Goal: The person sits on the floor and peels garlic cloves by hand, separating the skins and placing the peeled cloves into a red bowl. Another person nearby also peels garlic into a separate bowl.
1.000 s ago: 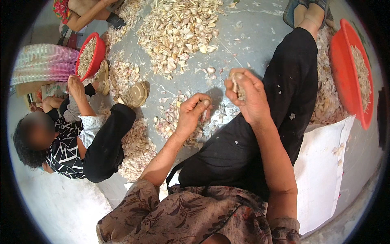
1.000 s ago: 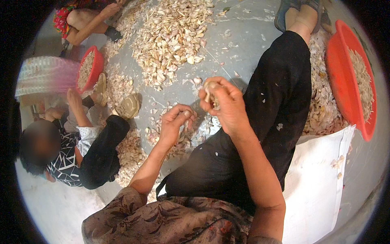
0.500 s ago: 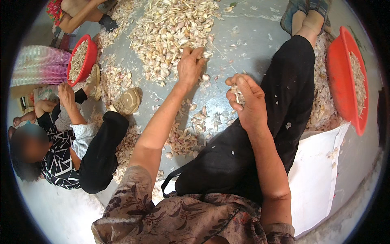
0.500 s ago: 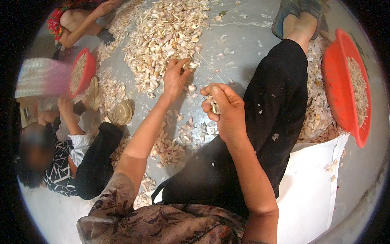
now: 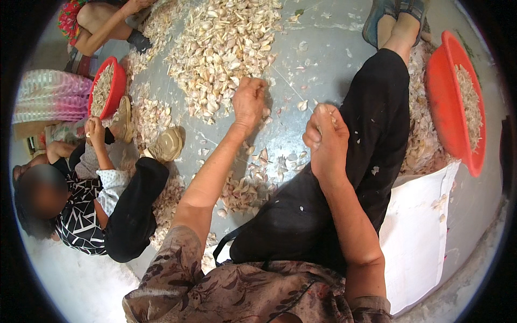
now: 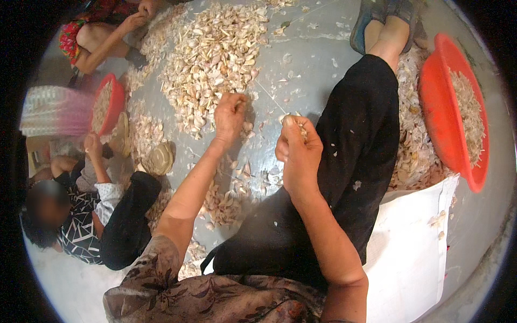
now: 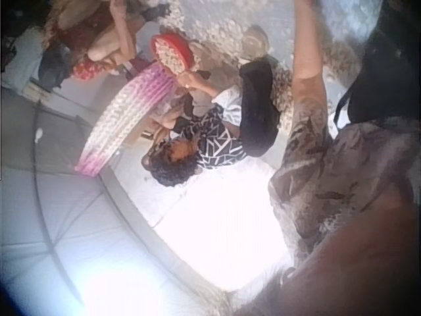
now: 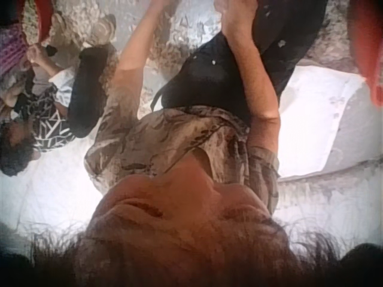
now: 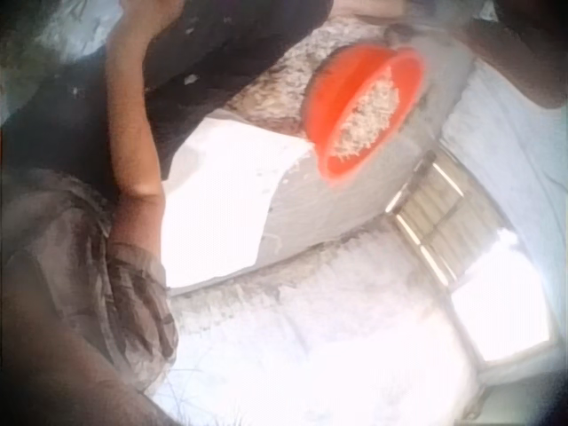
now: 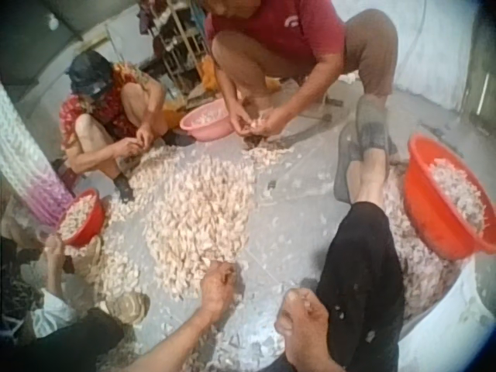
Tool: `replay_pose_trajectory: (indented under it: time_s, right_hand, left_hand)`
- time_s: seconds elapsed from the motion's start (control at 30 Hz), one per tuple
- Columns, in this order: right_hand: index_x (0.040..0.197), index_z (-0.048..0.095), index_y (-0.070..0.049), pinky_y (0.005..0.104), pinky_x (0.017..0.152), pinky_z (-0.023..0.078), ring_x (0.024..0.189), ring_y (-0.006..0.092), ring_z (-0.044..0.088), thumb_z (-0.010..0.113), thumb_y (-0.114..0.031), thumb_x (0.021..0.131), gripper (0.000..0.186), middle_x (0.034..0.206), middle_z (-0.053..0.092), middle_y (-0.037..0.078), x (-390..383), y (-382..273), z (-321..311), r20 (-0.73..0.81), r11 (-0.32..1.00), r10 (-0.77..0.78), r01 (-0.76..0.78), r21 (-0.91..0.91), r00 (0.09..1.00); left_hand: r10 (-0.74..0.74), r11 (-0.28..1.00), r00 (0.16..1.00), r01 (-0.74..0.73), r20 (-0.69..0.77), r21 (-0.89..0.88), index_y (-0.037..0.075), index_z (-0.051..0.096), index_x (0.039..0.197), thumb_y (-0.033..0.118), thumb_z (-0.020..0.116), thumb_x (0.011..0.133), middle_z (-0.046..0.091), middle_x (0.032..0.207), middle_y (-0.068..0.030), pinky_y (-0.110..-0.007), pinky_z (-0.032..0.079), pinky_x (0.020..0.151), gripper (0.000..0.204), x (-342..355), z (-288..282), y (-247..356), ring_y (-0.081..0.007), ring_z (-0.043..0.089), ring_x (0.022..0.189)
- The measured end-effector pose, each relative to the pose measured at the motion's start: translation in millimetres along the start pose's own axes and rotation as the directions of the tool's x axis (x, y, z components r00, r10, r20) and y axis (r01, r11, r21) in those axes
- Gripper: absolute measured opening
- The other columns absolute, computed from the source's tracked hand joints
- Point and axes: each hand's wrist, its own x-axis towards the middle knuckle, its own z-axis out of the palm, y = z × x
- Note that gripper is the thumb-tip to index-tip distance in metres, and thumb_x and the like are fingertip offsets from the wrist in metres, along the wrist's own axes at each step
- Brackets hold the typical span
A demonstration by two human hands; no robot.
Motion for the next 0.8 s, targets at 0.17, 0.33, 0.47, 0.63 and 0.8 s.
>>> replay_pose_trajectory:
  time_s: [0.17,0.33,0.47,0.63,0.8]
  right_hand:
    - [0.073,0.048,-0.008,0.0204,0.042,0.026,0.047,0.0044,0.032,0.046,-0.025,0.1,0.033,0.06,0.039,-0.004,-20.0,-2.5,3.1,0.313,0.917,0.362,-0.275,-0.29,0.878]
    - [0.07,0.048,-0.007,0.0208,0.043,0.026,0.05,0.003,0.033,0.049,-0.02,0.098,0.03,0.061,0.04,-0.004,-17.6,-4.0,10.9,0.417,0.902,0.357,-0.194,-0.385,0.836]
    - [0.082,0.057,-0.002,0.0213,0.05,0.036,0.059,0.005,0.045,0.058,-0.011,0.092,0.013,0.067,0.052,-0.001,-26.8,-43.6,3.7,0.405,0.685,-0.205,0.426,-0.591,0.891]
    - [0.08,0.059,0.0,0.0253,0.056,0.043,0.061,0.013,0.055,0.059,-0.006,0.087,0.01,0.069,0.058,0.005,-46.2,-190.1,8.6,0.355,-0.027,-0.885,0.725,-0.688,0.303]
    - [0.109,0.059,0.003,0.0385,0.089,0.046,0.1,0.034,0.059,0.066,-0.027,0.088,0.037,0.111,0.061,0.021,-7.3,-311.7,-69.4,0.566,-0.612,-0.73,0.002,-0.791,0.383]
  left_hand:
    - [0.375,0.889,0.927,-0.353,-0.02,0.292,0.01,0.067,0.106,0.012,0.069,0.078,0.053,0.114,-0.0126,-0.042,0.046,0.084,0.028,11.0,6.7,23.5,-0.0321,0.056,0.099]
    - [0.41,0.897,0.825,-0.441,0.388,-0.011,0.011,0.059,0.116,0.013,0.068,0.081,0.053,0.115,-0.0104,-0.041,0.048,0.082,0.037,-13.3,28.9,33.3,-0.0307,0.058,0.098]
    - [0.354,0.934,0.841,-0.299,0.409,-0.193,0.008,0.06,0.111,0.002,0.064,0.079,0.054,0.108,-0.0111,-0.037,0.049,0.076,0.033,-25.9,47.0,30.1,-0.0277,0.06,0.089]
    - [0.192,0.787,0.956,-0.015,0.221,-0.617,0.004,0.061,0.115,-0.006,0.061,0.082,0.059,0.101,-0.0062,-0.029,0.051,0.067,0.035,-56.3,4.1,19.1,-0.0157,0.06,0.085]
    - [0.061,0.511,0.954,0.224,0.294,-0.83,0.0,0.06,0.115,-0.009,0.057,0.084,0.062,0.103,-0.0073,-0.028,0.054,0.062,0.033,-85.2,-43.1,78.5,-0.012,0.061,0.076]
